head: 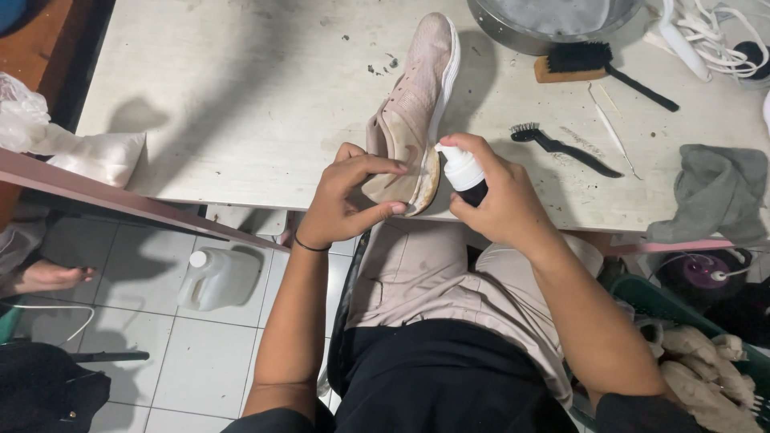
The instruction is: The person cleans a pink sneaker by scrubbing the sole and upper with a brush and a cleaning solution, then wipes it with a cloth. The person uses a small brush, a spray bottle, and a cloth to clean different parts of the shoe.
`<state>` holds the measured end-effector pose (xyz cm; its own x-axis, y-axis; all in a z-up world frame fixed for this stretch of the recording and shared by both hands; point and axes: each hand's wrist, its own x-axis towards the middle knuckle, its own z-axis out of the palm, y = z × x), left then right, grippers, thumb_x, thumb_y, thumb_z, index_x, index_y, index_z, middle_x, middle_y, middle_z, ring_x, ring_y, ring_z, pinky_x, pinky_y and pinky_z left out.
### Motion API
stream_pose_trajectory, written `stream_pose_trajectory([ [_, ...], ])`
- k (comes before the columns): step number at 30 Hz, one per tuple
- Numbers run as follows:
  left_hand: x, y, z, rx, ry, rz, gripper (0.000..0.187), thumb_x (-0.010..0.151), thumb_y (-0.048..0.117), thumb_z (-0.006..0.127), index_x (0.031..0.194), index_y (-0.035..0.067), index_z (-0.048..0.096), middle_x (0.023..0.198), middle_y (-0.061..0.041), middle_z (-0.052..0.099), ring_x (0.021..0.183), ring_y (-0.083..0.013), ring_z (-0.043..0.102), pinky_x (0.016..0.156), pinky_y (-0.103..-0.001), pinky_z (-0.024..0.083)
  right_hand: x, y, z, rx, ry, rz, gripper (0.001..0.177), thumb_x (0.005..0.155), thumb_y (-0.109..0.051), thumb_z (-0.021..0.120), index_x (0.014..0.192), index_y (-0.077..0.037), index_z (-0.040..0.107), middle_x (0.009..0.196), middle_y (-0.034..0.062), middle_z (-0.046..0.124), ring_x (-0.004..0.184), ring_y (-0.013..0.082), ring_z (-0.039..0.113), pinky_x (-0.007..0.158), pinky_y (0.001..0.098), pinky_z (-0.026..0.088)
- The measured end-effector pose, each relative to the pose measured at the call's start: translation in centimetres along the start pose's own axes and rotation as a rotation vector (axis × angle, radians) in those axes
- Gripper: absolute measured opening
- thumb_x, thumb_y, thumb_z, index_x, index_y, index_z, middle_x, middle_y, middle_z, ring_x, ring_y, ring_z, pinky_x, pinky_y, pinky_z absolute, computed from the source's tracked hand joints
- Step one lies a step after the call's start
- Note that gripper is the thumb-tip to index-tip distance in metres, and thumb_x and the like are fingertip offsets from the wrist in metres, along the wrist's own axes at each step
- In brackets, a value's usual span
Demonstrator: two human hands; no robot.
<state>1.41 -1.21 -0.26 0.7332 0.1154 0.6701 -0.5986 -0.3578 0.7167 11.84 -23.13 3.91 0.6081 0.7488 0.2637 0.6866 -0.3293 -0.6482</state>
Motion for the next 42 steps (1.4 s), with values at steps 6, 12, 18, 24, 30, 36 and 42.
stream_pose_trajectory([
  [6, 0.1, -0.2, 0.0, 0.018, -0.018, 0.006, 0.039, 0.080, 0.026, 0.090, 0.113, 0.011, 0.076, 0.079, -0.007, 0.072, 0.065, -0.0176, 0.055, 0.084, -0.032, 0.038, 0.3, 0.2, 0.1, -0.084, -0.020, 0.042, 0.065, 0.076, -0.005, 0.072, 0.137, -0.017, 0.054, 0.090, 0.0205, 0.070, 0.078, 0.0353, 0.072, 0.064, 0.0452, 0.053],
  [12, 0.2, 0.0, 0.4, 0.028, 0.005, 0.003, 0.039, 0.078, 0.025, 0.091, 0.111, 0.010, 0.076, 0.074, -0.006, 0.071, 0.062, -0.0170, 0.055, 0.082, -0.031, 0.039, -1.4, 0.1, 0.8, -0.056, 0.055, -0.007, 0.061, 0.074, -0.003, 0.073, 0.132, -0.014, 0.057, 0.092, 0.0223, 0.072, 0.079, 0.0359, 0.073, 0.064, 0.0448, 0.056],
  [18, 0.2, 0.0, 0.9, 0.070, 0.018, 0.013, 0.040, 0.079, 0.025, 0.092, 0.112, 0.011, 0.076, 0.073, -0.004, 0.070, 0.061, -0.0169, 0.055, 0.083, -0.030, 0.040, -4.7, 0.9, 2.6, -0.202, 0.163, -0.106, 0.056, 0.073, -0.008, 0.075, 0.126, -0.020, 0.062, 0.095, 0.0069, 0.076, 0.077, 0.0300, 0.075, 0.065, 0.0395, 0.060],
  [24, 0.2, 0.1, 1.5, 0.062, 0.022, 0.016, 0.039, 0.079, 0.024, 0.091, 0.112, 0.011, 0.076, 0.068, -0.003, 0.068, 0.061, -0.0170, 0.058, 0.086, -0.030, 0.041, -6.0, 2.1, 3.7, -0.316, 0.336, -0.204, 0.055, 0.072, -0.013, 0.078, 0.126, -0.020, 0.067, 0.087, 0.0016, 0.070, 0.069, 0.0229, 0.072, 0.064, 0.0355, 0.061],
  [30, 1.1, 0.3, 2.4, 0.045, 0.074, 0.042, 0.037, 0.078, 0.021, 0.092, 0.110, 0.011, 0.076, 0.067, -0.003, 0.069, 0.059, -0.0157, 0.057, 0.084, -0.030, 0.042, -4.2, 1.5, -2.0, 0.220, 0.339, -0.144, 0.067, 0.082, 0.006, 0.070, 0.146, 0.001, 0.049, 0.101, 0.0231, 0.066, 0.091, 0.0287, 0.066, 0.088, 0.0488, 0.053],
  [36, 4.4, 2.8, 4.6, 0.010, 0.216, -0.040, 0.033, 0.082, 0.014, 0.090, 0.111, 0.014, 0.075, 0.081, -0.007, 0.077, 0.066, -0.0136, 0.069, 0.079, -0.027, 0.053, -5.4, 1.2, -1.2, 0.269, 0.405, -0.218, 0.067, 0.083, 0.009, 0.072, 0.144, 0.009, 0.044, 0.091, 0.0210, 0.068, 0.077, 0.0229, 0.069, 0.081, 0.0427, 0.056],
  [42, 6.2, 3.6, 5.9, -0.017, 0.298, -0.087, 0.031, 0.084, 0.016, 0.090, 0.110, 0.016, 0.073, 0.091, -0.007, 0.078, 0.082, -0.0104, 0.071, 0.080, -0.030, 0.057, -5.4, 0.9, -0.5, -0.023, 0.550, -0.391, 0.058, 0.084, 0.001, 0.079, 0.134, 0.015, 0.054, 0.094, 0.0213, 0.068, 0.075, 0.0275, 0.070, 0.077, 0.0413, 0.057],
])
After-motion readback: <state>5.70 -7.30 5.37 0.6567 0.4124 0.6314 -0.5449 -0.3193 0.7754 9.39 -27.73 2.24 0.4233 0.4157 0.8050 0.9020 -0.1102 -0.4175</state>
